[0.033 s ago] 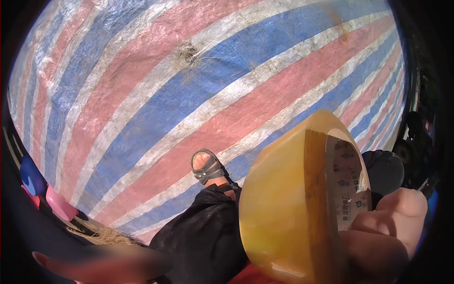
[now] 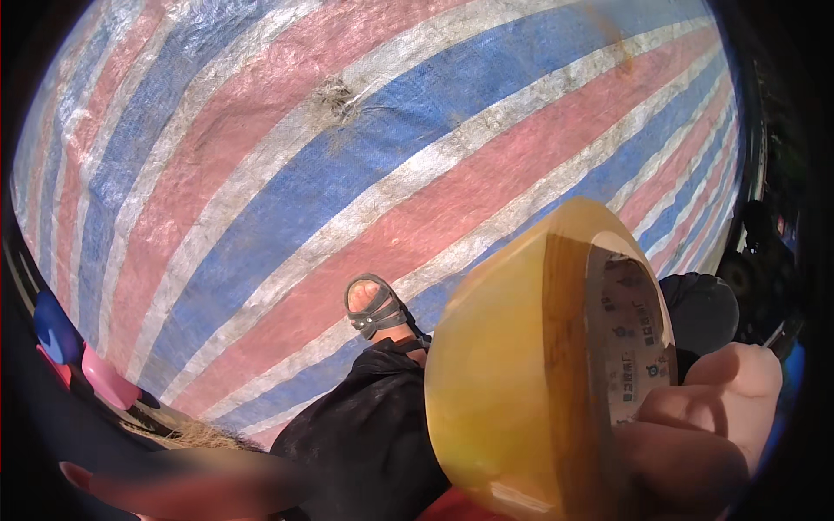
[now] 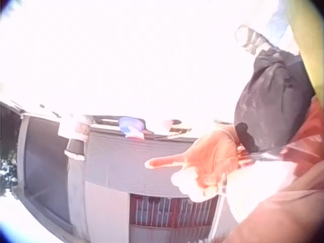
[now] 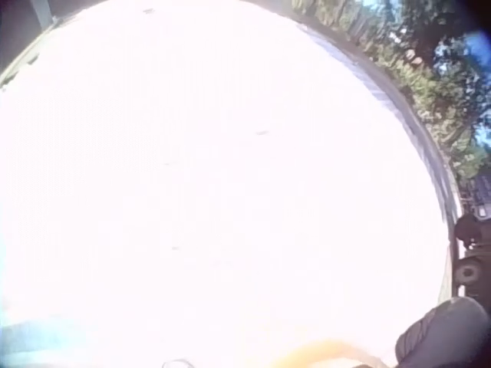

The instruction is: Apply adhesive tape to a hole in a striped tarp spread out on the ground.

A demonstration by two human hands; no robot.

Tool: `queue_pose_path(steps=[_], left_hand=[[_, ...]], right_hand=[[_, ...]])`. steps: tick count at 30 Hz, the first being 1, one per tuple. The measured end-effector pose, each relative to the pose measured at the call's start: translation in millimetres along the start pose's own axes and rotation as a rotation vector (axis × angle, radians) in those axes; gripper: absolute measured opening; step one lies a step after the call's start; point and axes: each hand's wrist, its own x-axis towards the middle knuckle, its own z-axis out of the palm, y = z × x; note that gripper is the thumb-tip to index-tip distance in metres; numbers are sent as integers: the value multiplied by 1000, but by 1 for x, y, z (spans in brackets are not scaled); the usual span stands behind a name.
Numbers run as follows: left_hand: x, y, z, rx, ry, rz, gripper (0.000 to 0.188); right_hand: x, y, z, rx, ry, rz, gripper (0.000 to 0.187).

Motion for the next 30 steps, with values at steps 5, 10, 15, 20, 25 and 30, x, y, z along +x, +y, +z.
queue_pose_path(steps=[5, 10, 15, 20, 25, 30], left_hand=[[-5, -4, 5, -34, 6, -119, 9], [-8, -3, -4, 8, 6, -220, 6], [-8, 3, -13, 77, 24, -296, 11], [-5, -4, -7, -11, 11, -412, 17], [3, 12, 1, 15, -10, -485, 23], [-11, 9, -28, 127, -97, -638, 29]], right_hand=[[-57, -17, 53, -133, 738, 171, 25], [-115, 41, 16, -128, 326, -254, 35], [-118, 169, 35, -317, 610, 43, 24], [-73, 262, 69, -798, 407, 377, 31], [-23, 276, 110, -854, -117, 459, 38], [31, 235, 94, -1230, -696, 368, 38]])
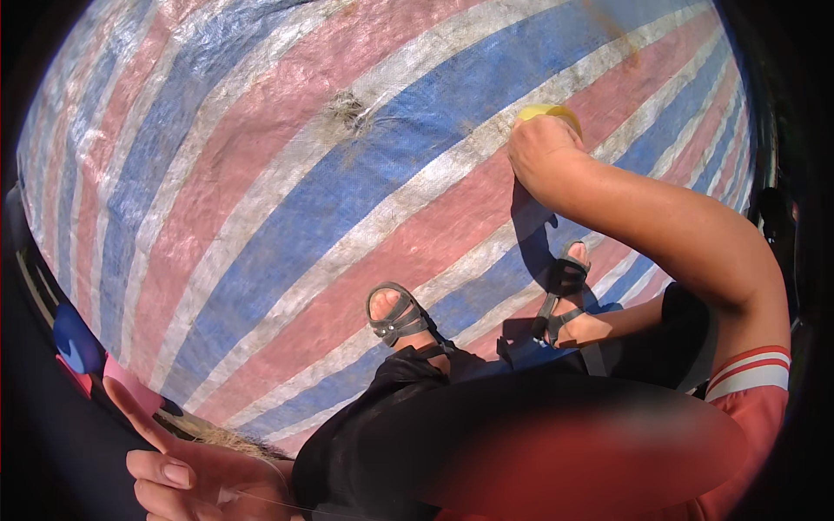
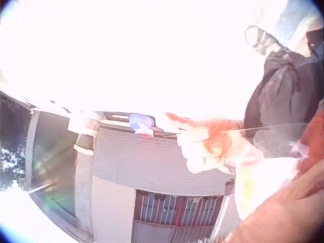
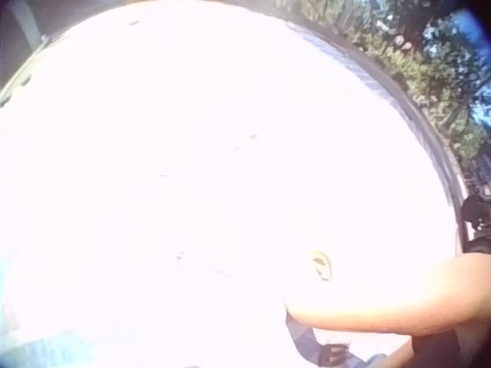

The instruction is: Apply adhesive tape to a hole in a striped tarp spread out on the ground.

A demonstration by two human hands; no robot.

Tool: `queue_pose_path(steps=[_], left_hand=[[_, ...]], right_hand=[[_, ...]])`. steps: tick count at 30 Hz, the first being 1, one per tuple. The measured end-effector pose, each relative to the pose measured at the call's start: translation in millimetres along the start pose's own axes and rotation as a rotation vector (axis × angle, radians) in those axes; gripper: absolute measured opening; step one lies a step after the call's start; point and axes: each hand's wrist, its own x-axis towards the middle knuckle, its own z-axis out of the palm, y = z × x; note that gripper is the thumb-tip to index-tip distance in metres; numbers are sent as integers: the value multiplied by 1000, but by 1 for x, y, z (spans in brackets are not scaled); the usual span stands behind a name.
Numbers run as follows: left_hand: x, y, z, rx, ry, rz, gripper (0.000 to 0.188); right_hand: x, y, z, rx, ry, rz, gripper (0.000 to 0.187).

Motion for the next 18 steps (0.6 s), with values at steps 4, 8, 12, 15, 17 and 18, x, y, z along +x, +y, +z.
queue_pose_path(steps=[4, 8, 12, 15, 17, 18], left_hand=[[7, 14, 29, 130, 62, 205, 23], [-5, -6, 21, 59, 183, -29, 26], [9, 13, 37, 92, 12, 47, 27], [6, 2, 37, -54, 19, 114, 30], [6, -2, 33, -68, 14, 108, 30], [4, -3, 31, -87, 7, 102, 30]], right_hand=[[-27, 0, -7, 141, 321, 132, 41], [-1, -19, 12, 157, 678, 73, 46], [12, -50, -29, 88, 326, 43, 48], [25, -67, -48, -146, 81, -80, 23], [30, -69, -54, -203, 88, -155, 24], [31, -69, -55, -259, 91, -227, 24]])
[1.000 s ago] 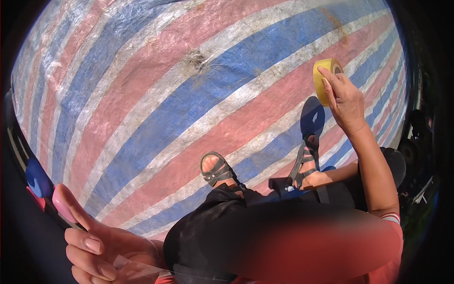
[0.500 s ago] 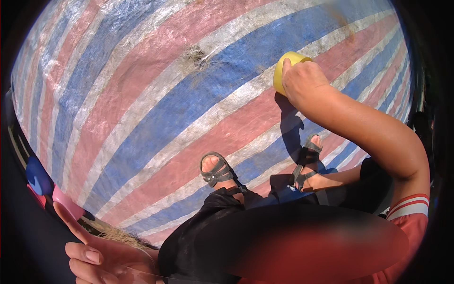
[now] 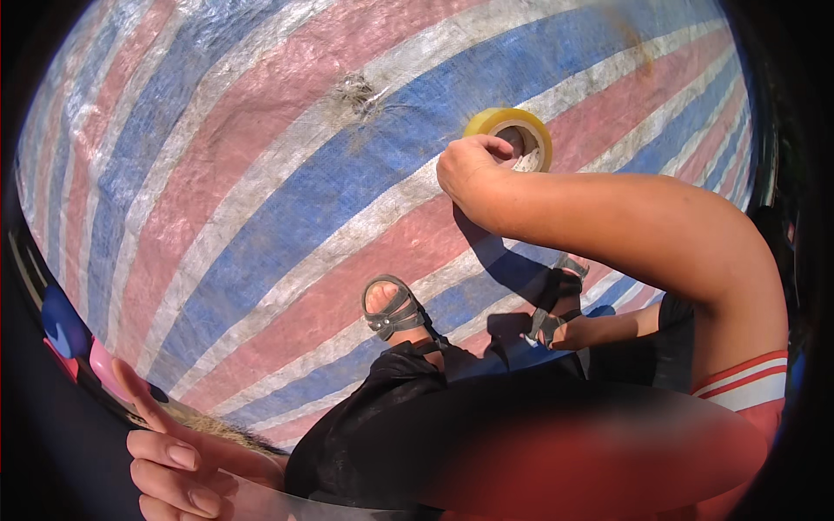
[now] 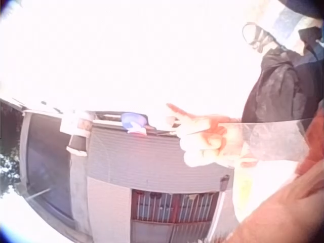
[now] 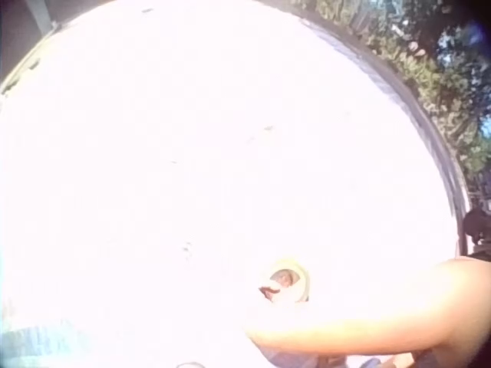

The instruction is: Apply adhesive tape to a hole in a striped tarp spread out on the ground.

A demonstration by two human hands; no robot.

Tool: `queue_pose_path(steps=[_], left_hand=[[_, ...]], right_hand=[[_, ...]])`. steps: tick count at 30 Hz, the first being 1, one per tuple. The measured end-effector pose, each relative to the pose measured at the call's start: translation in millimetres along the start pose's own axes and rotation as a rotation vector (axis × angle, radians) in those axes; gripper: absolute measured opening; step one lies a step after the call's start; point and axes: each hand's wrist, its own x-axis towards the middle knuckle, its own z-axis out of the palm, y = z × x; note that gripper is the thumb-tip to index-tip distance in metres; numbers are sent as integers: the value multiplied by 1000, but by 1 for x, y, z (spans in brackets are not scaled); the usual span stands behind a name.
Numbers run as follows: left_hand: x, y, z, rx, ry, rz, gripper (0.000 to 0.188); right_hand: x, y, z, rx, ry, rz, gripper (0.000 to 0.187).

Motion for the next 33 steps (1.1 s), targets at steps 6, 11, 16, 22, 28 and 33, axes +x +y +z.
queue_pose_path(steps=[6, 11, 16, 22, 28, 33], left_hand=[[-9, -1, -7, -130, -27, -29, 33], [-11, 10, 11, 4, 41, -77, 39], [-15, 7, 3, -33, 62, -93, 43], [-17, 7, 5, 20, 171, -145, 37], [-18, -2, -11, -132, 66, -149, 28], [-16, -3, 12, -254, 40, -219, 24]], right_hand=[[4, 22, 2, 67, 97, -82, 20], [5, 26, -6, 22, 154, -133, 14], [-8, 17, -12, 70, 384, -21, 64], [-97, 30, -42, 922, 707, -314, 82], [-197, -34, -89, 1883, 1723, -255, 21], [-186, -21, -69, 1965, 1649, -552, 18]])
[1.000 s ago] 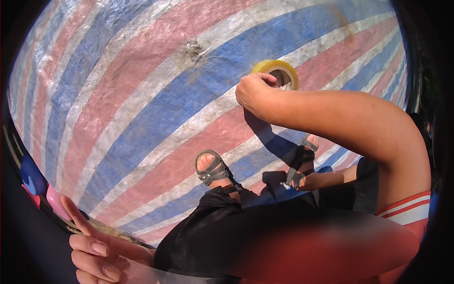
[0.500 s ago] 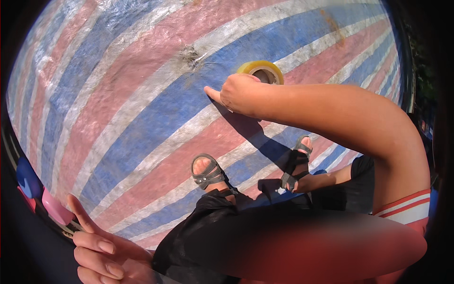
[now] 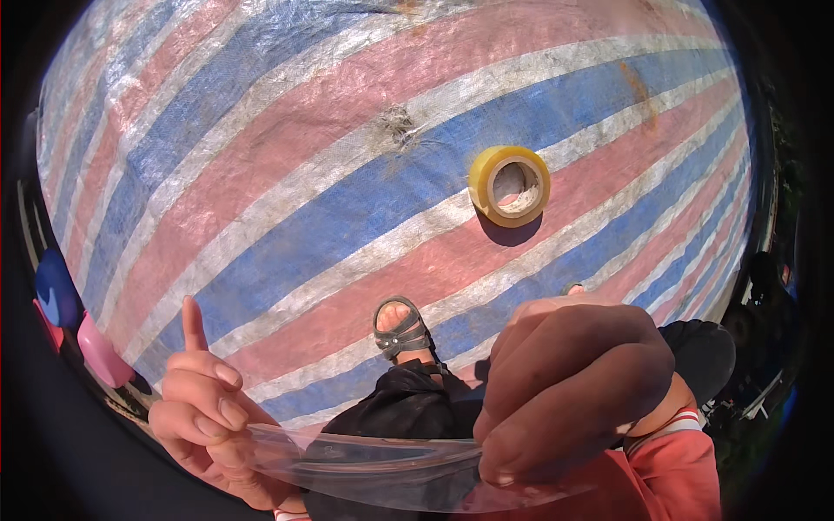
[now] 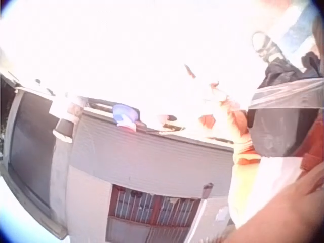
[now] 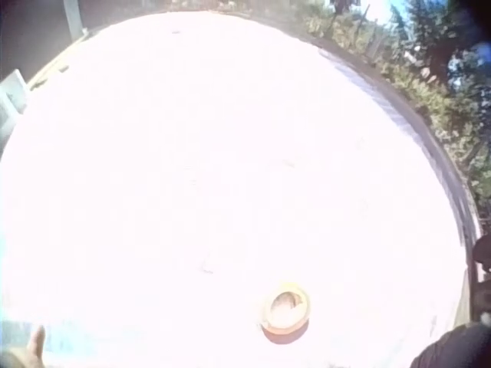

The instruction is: Apply adhesive tape to a hole in a striped tarp spread out on the ground.

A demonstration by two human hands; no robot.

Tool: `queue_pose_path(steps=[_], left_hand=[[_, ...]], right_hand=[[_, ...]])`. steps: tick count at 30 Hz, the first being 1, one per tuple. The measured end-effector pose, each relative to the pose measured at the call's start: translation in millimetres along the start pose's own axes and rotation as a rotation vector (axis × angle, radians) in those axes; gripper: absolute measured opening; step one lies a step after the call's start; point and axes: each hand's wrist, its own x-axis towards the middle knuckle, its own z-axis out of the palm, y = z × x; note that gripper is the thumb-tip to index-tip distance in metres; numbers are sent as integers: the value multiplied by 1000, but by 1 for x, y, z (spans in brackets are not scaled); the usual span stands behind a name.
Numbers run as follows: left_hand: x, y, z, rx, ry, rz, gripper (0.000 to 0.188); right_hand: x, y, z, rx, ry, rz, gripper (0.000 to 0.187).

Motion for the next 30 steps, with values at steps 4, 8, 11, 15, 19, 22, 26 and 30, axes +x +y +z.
queue_pose_path(steps=[4, 8, 11, 15, 19, 22, 26, 30], left_hand=[[28, -63, 44, -174, -89, -320, 16], [76, -155, 89, -173, -118, -482, 20], [96, -209, 128, 71, 38, -549, 24], [90, -233, 143, 239, 101, -514, 26], [75, -223, 141, 35, 60, -536, 21], [64, -196, 134, 64, -117, -374, 11], [74, -175, 135, 488, -248, 106, 9], [80, -196, 140, 233, -147, -73, 15]], right_hand=[[24, 71, -39, -166, 262, 413, 18], [62, 168, -89, -518, 267, 398, 22], [78, 223, -121, -743, 308, 385, 22], [84, 241, -136, -935, 329, 386, 26], [86, 237, -135, -816, 181, 358, 28], [93, 225, -119, -582, 41, 314, 37], [128, 233, -110, -942, -292, -231, 42], [155, 252, -123, -1039, -375, 53, 39]])
